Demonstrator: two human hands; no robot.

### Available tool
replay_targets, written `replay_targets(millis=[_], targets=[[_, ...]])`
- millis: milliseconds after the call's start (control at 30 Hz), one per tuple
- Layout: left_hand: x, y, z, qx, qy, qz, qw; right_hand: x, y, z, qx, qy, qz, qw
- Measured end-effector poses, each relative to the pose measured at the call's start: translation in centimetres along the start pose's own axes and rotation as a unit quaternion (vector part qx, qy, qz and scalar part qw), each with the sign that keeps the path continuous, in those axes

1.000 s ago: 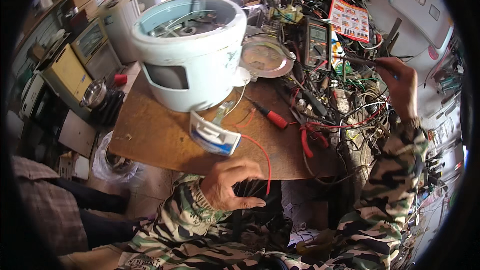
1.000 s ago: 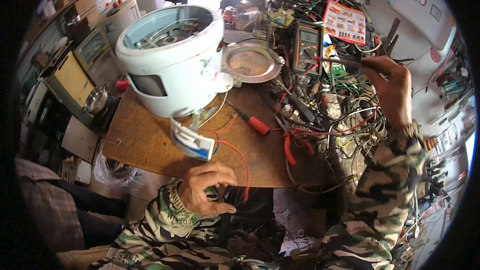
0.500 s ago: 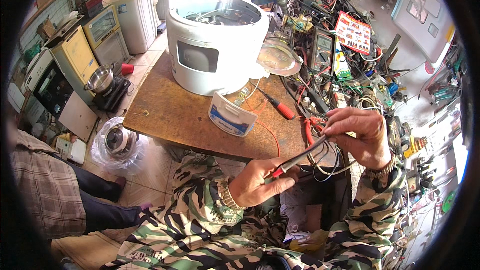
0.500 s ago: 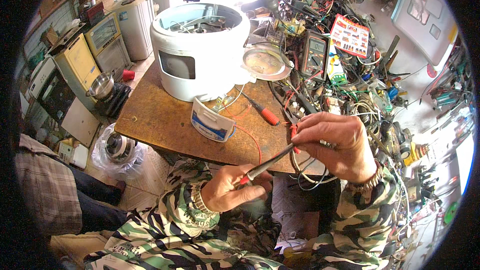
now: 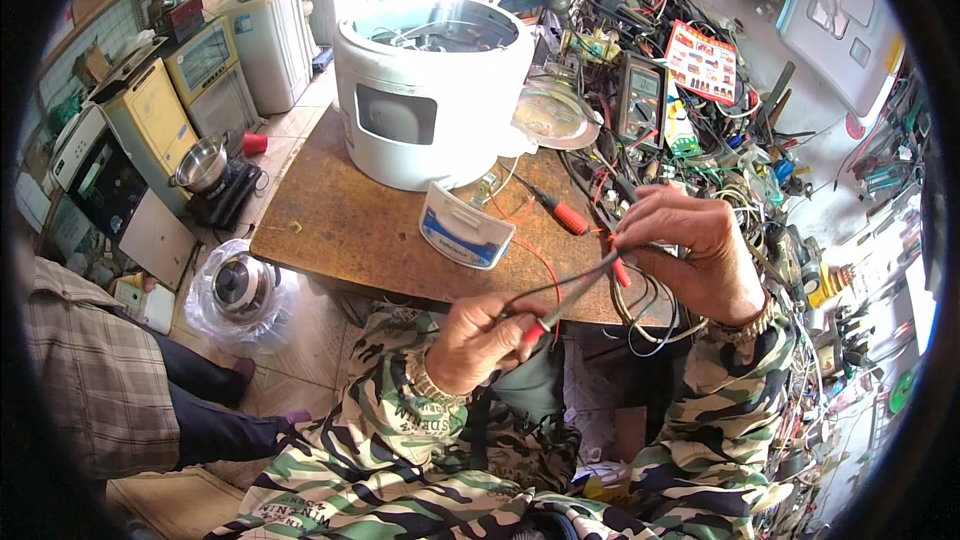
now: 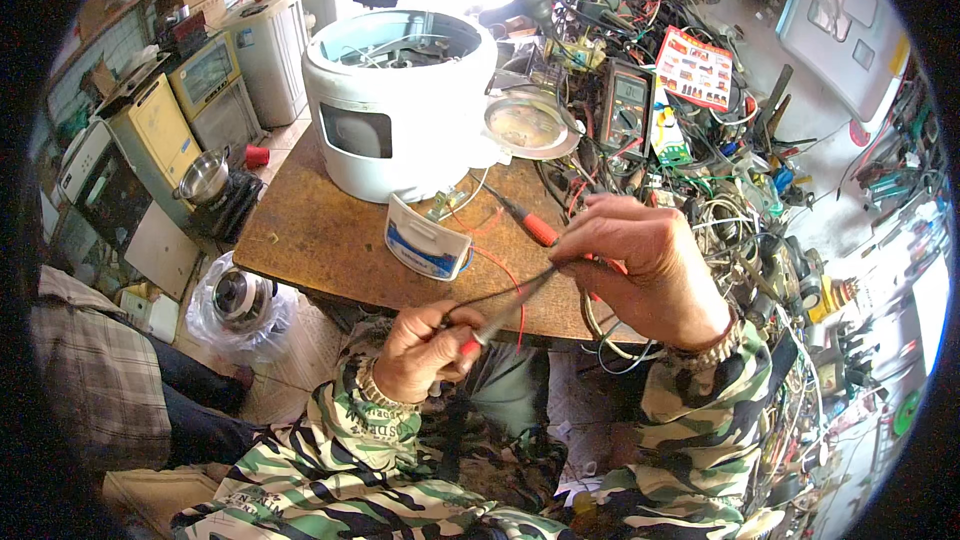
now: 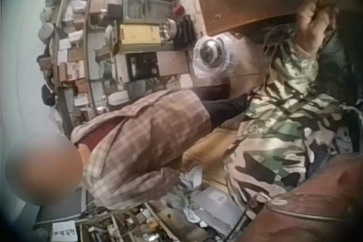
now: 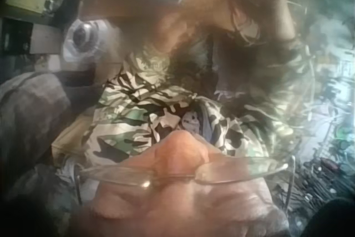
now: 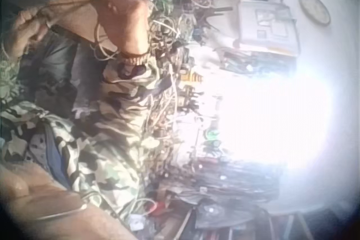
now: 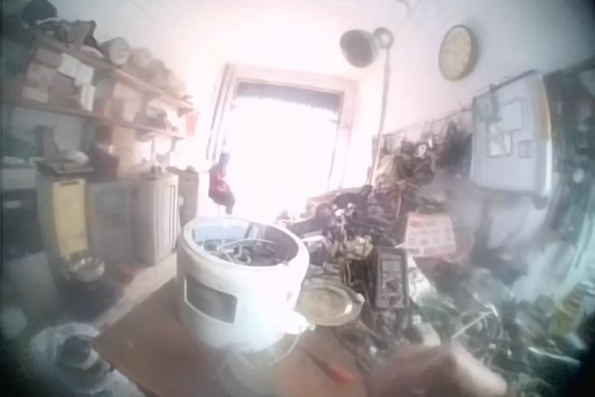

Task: The person uses pliers and a multimeter to test and adjust a small white electrical component with wires. They repeatedly strip wire ends, probe terminals, and check continuity while seated at a cluttered workbench.

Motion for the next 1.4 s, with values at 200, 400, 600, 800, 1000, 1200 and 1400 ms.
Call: replay_targets(millis=[200,400,600,800,1000,1200,1400], targets=[[-1.1,0.6,0.2,0.021,0.010,-0.034,0.999,-0.1,-0.9,0.6,0.047,-0.012,0.007,0.999],[-0.5,0.6,0.1,0.032,0.069,0.029,0.997,-0.9,-1.6,0.4,0.053,-0.020,0.044,0.997],[-2.7,1.3,1.0,-0.040,-0.032,0.056,0.997,4.2,-1.4,-3.8,-0.241,0.053,-0.154,0.957],[-3.4,1.6,1.7,-0.077,-0.079,0.169,0.979,5.8,-6.8,-10.6,-0.368,0.115,-0.302,0.872],[-5.4,1.7,0.5,-0.115,-0.161,0.279,0.940,2.1,-11.0,-7.5,-0.162,-0.029,-0.016,0.986],[-6.2,-0.3,-0.7,-0.075,-0.208,0.379,0.899,-2.8,-11.7,-6.5,-0.179,-0.105,0.302,0.930],[-2.9,-1.1,-1.9,-0.018,-0.106,0.330,0.938,-2.0,-10.4,-6.0,-0.199,-0.082,0.357,0.909]])
Point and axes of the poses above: each hand's wrist, its own z-axis towards the middle knuckle, its own y-axis out of the back of the hand, x = y × z, the point moved 9 cm from there along z, towards the middle knuckle, and after that the axes turned 4 degrees about z, right-handed, at the moved point
